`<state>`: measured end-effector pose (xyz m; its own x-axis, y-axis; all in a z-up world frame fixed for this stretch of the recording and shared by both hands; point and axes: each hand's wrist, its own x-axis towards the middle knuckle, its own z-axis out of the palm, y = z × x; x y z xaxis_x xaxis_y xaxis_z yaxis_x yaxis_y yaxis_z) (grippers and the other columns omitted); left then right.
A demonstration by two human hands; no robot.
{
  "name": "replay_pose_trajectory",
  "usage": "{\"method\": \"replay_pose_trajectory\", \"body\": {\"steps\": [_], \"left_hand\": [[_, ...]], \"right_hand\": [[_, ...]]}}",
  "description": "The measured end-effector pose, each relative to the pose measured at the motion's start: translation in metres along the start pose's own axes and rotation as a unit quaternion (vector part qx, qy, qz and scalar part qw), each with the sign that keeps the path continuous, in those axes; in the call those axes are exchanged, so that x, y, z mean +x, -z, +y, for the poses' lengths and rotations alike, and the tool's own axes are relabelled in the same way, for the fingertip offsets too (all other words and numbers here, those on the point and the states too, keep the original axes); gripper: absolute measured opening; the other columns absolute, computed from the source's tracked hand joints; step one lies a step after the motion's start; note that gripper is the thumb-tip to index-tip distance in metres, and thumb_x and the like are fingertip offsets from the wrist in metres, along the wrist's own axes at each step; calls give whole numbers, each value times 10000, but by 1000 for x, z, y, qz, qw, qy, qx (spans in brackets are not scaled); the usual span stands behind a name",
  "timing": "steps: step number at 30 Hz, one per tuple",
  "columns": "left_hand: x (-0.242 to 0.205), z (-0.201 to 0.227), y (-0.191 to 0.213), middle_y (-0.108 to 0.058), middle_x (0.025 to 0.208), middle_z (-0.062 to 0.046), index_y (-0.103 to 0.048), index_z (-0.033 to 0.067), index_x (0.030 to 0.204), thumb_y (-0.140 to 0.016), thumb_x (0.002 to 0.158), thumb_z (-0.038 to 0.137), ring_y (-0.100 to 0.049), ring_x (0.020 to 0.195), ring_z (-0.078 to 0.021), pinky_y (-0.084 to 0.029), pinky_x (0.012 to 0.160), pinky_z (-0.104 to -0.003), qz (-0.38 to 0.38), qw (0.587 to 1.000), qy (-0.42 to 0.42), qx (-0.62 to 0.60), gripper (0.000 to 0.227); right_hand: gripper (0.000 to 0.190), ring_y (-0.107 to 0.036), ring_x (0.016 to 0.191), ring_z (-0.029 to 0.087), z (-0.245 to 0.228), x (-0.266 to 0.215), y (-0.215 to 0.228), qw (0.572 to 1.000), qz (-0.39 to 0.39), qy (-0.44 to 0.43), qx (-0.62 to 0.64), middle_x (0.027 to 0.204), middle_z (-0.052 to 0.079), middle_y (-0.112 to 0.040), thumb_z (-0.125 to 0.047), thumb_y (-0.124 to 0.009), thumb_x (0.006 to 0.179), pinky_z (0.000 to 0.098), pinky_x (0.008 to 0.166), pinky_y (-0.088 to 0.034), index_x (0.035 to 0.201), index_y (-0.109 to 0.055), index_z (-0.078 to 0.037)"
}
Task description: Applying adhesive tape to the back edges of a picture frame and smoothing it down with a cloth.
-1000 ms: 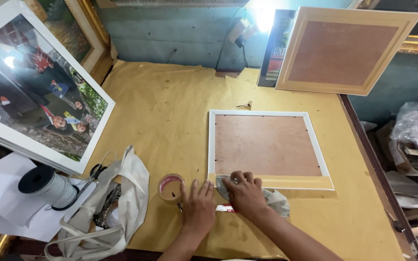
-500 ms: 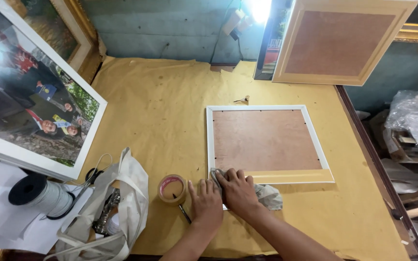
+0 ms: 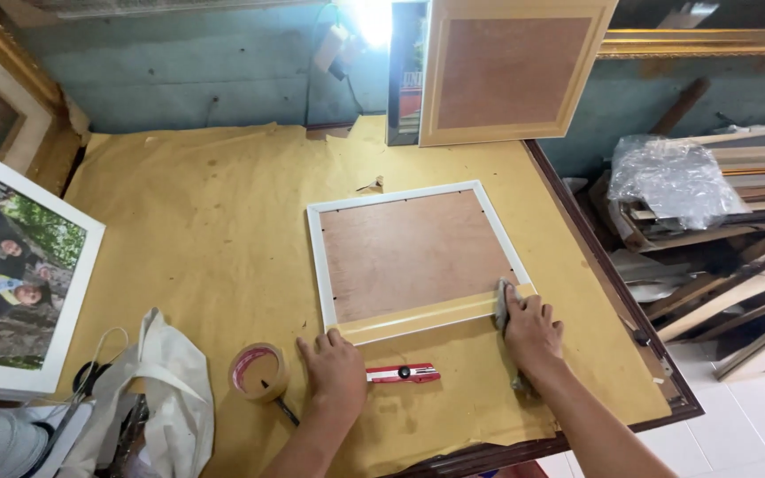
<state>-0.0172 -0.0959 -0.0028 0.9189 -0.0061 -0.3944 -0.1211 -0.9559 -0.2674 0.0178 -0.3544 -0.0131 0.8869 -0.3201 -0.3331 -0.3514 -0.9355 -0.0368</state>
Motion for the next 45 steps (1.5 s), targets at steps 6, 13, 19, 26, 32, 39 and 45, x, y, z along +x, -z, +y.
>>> {"method": "replay_pose_trajectory", "body": {"steps": [6, 13, 19, 26, 32, 39, 45], "left_hand": [[-1, -1, -5, -465, 1131, -90, -507, 100, 1138, -520, 807, 260, -475, 1023, -233, -287, 983, -538, 25, 1000, 6, -17, 367], [9, 2, -47, -388, 1254, -18, -288, 110, 1307, -459, 784, 254, -441, 1082, -216, -237, 981, -544, 52, 993, 63, -90, 569], [12, -10, -47, -495, 1163, -54, -505, 143, 1146, -547, 704, 303, -432, 1054, -245, -361, 863, -441, 204, 956, 74, -197, 472], [59, -19, -31, -394, 1286, -103, -346, 122, 1292, -546, 695, 297, -393, 1184, -301, -363, 955, -427, 133, 782, 166, -586, 653], [103, -12, -33, -483, 1235, -128, -314, 156, 1291, -594, 593, 460, -499, 1128, -311, -404, 942, -407, 86, 734, 242, -629, 811], [75, -23, 26, -379, 1305, -177, -266, -23, 1274, -551, 702, 263, -383, 1206, -310, -330, 987, -407, 15, 537, 314, -783, 700], [91, -32, 26, -269, 1428, -90, -349, 93, 1342, -586, 736, 294, -265, 1308, -272, -178, 1065, -441, -54, 461, 317, -827, 681]], "right_hand": [[565, -367, 1073, 300, 28, 1, 1, 998, 1, -36, 43, 1199, 110, -355, -192, -379, 848, 441, 883, -345, 1373, -172, -217], [506, -399, 1131, 267, 59, -3, -6, 993, -79, -58, 73, 1228, 62, -384, -342, -160, 890, 428, 912, -377, 1392, -137, -289], [351, -641, 857, 207, 80, 19, 24, 988, -88, 39, 120, 1000, 62, -665, -370, -535, 748, 300, 725, -478, 967, -720, -169], [473, -521, 1020, 246, 64, 110, 16, 964, 6, -4, 265, 1086, 75, -590, -558, -531, 741, 369, 849, -382, 1033, -580, -189], [766, -476, 1162, 345, 28, 166, -15, 978, -12, 44, 204, 1210, 208, -536, -612, -426, 722, 424, 998, -306, 1315, -396, -129], [705, -535, 1058, 385, 12, 163, 19, 948, -22, -96, 303, 1192, 227, -530, -479, -472, 758, 438, 854, -425, 1231, -421, 40], [525, -575, 925, 351, 10, 141, 40, 915, -6, -122, 384, 1032, 210, -620, -406, -402, 804, 413, 753, -441, 1026, -635, 9]]}}
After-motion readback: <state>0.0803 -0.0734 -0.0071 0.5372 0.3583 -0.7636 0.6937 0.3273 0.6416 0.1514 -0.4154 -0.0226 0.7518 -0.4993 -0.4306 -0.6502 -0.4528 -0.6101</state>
